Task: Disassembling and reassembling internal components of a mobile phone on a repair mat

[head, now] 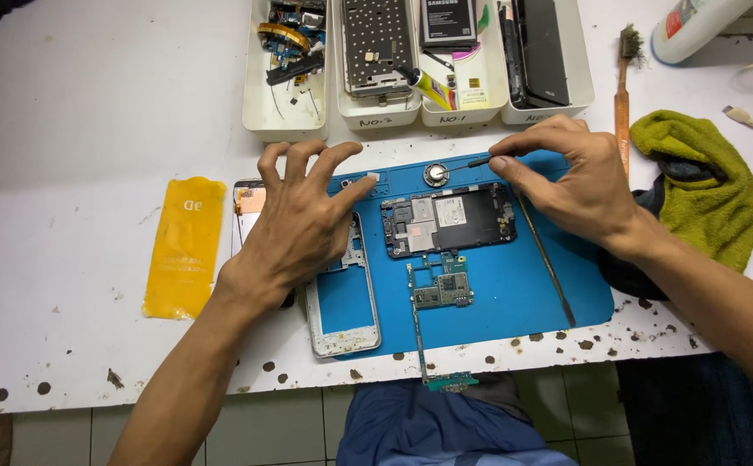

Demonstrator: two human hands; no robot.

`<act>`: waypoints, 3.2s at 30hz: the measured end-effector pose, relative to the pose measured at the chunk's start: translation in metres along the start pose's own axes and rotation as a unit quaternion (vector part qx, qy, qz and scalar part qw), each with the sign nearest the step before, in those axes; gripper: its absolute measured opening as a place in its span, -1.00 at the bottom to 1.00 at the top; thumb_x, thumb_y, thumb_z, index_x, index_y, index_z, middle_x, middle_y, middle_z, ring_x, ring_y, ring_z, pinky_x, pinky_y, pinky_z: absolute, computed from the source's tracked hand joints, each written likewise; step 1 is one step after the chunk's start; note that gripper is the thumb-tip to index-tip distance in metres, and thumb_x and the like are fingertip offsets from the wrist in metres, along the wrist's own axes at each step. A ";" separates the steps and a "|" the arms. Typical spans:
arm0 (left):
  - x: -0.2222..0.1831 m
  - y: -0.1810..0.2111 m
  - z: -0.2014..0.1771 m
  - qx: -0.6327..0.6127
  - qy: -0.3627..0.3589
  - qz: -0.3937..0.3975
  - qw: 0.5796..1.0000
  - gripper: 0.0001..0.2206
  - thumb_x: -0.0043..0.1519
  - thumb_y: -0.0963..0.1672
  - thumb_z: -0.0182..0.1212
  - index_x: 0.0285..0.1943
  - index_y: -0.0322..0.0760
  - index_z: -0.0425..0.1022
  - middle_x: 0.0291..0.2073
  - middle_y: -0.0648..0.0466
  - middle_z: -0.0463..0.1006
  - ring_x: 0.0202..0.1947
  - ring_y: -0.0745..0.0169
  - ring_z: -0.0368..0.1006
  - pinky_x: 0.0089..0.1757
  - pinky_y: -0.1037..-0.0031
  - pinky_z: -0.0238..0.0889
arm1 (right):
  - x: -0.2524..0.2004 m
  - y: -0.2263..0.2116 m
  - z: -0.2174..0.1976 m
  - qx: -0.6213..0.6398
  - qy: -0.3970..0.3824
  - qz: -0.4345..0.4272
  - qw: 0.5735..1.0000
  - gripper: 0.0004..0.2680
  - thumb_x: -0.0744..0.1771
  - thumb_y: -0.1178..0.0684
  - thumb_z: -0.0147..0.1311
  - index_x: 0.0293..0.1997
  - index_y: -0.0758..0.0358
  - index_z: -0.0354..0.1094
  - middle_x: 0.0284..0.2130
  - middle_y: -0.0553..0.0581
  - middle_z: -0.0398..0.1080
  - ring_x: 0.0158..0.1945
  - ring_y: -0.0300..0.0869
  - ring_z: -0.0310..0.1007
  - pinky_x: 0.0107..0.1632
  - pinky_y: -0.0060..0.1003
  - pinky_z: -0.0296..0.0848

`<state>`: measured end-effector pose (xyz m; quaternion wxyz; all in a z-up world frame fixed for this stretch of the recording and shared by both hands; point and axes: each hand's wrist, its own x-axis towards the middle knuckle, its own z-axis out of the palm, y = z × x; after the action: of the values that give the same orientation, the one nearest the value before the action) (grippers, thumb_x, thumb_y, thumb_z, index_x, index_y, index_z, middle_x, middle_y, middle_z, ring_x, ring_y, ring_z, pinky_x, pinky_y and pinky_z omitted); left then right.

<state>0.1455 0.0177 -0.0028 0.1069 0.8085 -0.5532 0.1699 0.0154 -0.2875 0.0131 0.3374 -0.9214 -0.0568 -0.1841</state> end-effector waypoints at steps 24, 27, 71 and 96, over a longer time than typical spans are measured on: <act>0.042 0.026 0.019 -0.086 -0.093 0.044 0.991 -0.67 0.34 -0.13 0.01 0.25 0.04 0.54 0.15 0.10 0.46 0.21 0.05 0.17 0.23 -0.01 -0.14 | 0.007 0.012 0.010 -0.210 -0.096 -0.041 0.972 -0.95 0.35 0.03 0.26 -0.16 0.01 0.60 -0.32 -0.02 0.60 0.03 -0.08 0.46 0.18 -0.04 0.05; 0.042 0.026 0.016 -0.095 -0.097 0.039 0.990 -0.65 0.33 -0.15 -0.01 0.26 0.04 0.53 0.15 0.09 0.47 0.22 0.05 0.17 0.23 -0.01 -0.16 | 0.002 0.010 -0.005 -0.247 -0.114 -0.022 0.962 -0.94 0.38 0.02 0.21 -0.13 0.02 0.59 -0.34 0.01 0.61 0.05 -0.07 0.47 0.19 -0.03 0.03; 0.042 0.020 0.027 -0.080 -0.068 0.093 0.990 -0.65 0.36 -0.05 0.07 0.34 -0.06 0.40 0.14 -0.05 0.45 0.16 -0.12 0.31 0.15 -0.14 -0.03 | -0.010 -0.012 -0.033 -0.258 -0.039 -0.138 0.955 -0.83 0.33 -0.02 0.32 -0.01 0.07 0.57 -0.19 0.03 0.57 0.00 -0.02 0.42 0.07 -0.03 0.06; 0.048 0.057 -0.004 -0.612 0.108 -0.202 0.757 -0.87 0.36 -0.16 0.21 -0.15 -0.29 0.65 -0.47 -0.01 0.64 -0.35 0.37 0.52 -0.26 0.48 0.50 | -0.034 -0.075 0.024 0.151 -0.025 0.026 0.988 -0.87 0.27 0.20 0.27 -0.14 0.25 0.51 -0.42 0.20 0.62 -0.26 0.03 0.64 -0.13 -0.15 0.53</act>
<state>0.1078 -0.0431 0.0189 0.6699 0.6400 -0.3477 -0.1441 -0.0262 -0.2139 0.0290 0.4756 -0.8655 -0.0688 -0.1413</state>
